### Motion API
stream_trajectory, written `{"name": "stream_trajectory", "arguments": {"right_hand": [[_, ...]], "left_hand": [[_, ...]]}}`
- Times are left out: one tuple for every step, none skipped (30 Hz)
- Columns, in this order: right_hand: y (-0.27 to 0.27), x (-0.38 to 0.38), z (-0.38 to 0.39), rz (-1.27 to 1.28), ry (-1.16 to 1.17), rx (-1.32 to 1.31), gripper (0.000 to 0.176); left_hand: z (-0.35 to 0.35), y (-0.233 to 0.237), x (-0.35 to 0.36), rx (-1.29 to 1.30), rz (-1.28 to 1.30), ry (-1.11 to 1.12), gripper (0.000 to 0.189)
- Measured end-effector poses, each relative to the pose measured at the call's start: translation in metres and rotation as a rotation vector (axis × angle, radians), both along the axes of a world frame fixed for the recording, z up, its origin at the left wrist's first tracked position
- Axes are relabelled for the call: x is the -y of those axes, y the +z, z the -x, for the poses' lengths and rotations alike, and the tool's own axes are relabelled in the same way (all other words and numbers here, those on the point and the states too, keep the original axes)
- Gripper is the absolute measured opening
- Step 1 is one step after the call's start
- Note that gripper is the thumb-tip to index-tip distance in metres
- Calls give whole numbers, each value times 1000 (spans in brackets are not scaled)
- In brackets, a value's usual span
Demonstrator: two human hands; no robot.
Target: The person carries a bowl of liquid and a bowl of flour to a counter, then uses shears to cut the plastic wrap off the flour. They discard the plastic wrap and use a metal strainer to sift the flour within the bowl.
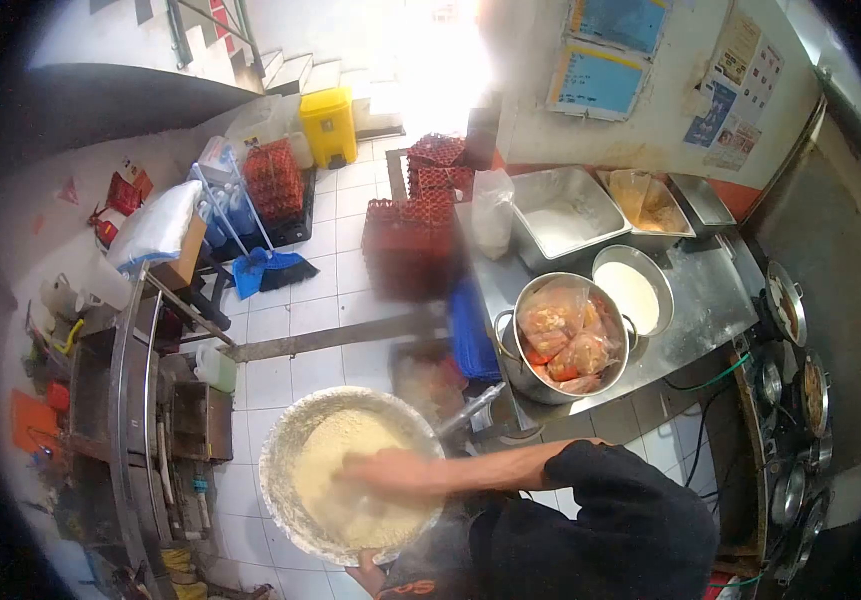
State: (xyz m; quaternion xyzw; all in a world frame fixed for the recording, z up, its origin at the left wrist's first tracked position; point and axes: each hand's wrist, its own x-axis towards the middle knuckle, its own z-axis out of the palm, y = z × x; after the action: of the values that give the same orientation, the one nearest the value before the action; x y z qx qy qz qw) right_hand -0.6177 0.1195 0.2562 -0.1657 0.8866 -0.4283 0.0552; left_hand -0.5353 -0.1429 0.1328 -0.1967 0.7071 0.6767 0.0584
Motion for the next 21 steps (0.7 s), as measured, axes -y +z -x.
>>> {"name": "stream_trajectory", "arguments": {"right_hand": [[-8,-2,9,-10,-77,-163,57],[-1,-7,16,-11,-76,-159,57],[13,-14,25,-50,-117,-56,49],[20,-18,32,-89,-158,43,43],[10,-14,37,-181,-164,34,43],[2,-8,34,-178,-169,35,43],[-7,0,28,-84,-183,40,51],[-13,7,24,9,-196,44,62],[-17,13,15,9,-197,45,62],[-20,17,2,-1,-127,-7,59],[-20,16,-7,-12,-56,-60,55],[-17,12,-11,-12,-55,-60,55],[-13,7,-14,2,-21,-27,53],[-10,4,-14,16,13,6,51],[-4,-2,-7,8,30,-18,55],[1,-11,2,10,30,-15,55],[19,-21,11,-52,30,22,57],[28,-24,18,-115,30,57,59],[17,-23,29,-115,31,56,59],[-4,-24,44,-211,-9,-98,65],[-19,-24,54,-304,-51,-252,71]], "left_hand": [[-2,-20,13,0,120,-91,37],[-2,-34,23,0,237,-182,30],[-2,-43,32,2,236,-184,30],[1,-51,41,20,313,-274,25],[3,-56,44,36,391,-364,21],[5,-31,34,35,394,-369,21],[9,20,11,21,309,-339,21],[11,47,-2,7,222,-308,22],[10,37,1,7,222,-308,22],[6,15,9,-345,582,-378,25],[2,-5,16,-703,938,-434,38],[-3,-23,25,-703,939,-434,38],[-8,-40,34,-483,839,-461,29],[-10,-49,40,-264,734,-483,36],[-5,-38,38,-262,735,-484,36],[0,-26,37,-249,695,-557,38],[4,-16,37,-234,654,-630,40],[8,-26,46,-231,655,-630,40],[13,-40,54,-325,697,-714,43],[15,-49,59,-420,739,-798,45],[14,-44,58,-421,742,-800,45]]}}
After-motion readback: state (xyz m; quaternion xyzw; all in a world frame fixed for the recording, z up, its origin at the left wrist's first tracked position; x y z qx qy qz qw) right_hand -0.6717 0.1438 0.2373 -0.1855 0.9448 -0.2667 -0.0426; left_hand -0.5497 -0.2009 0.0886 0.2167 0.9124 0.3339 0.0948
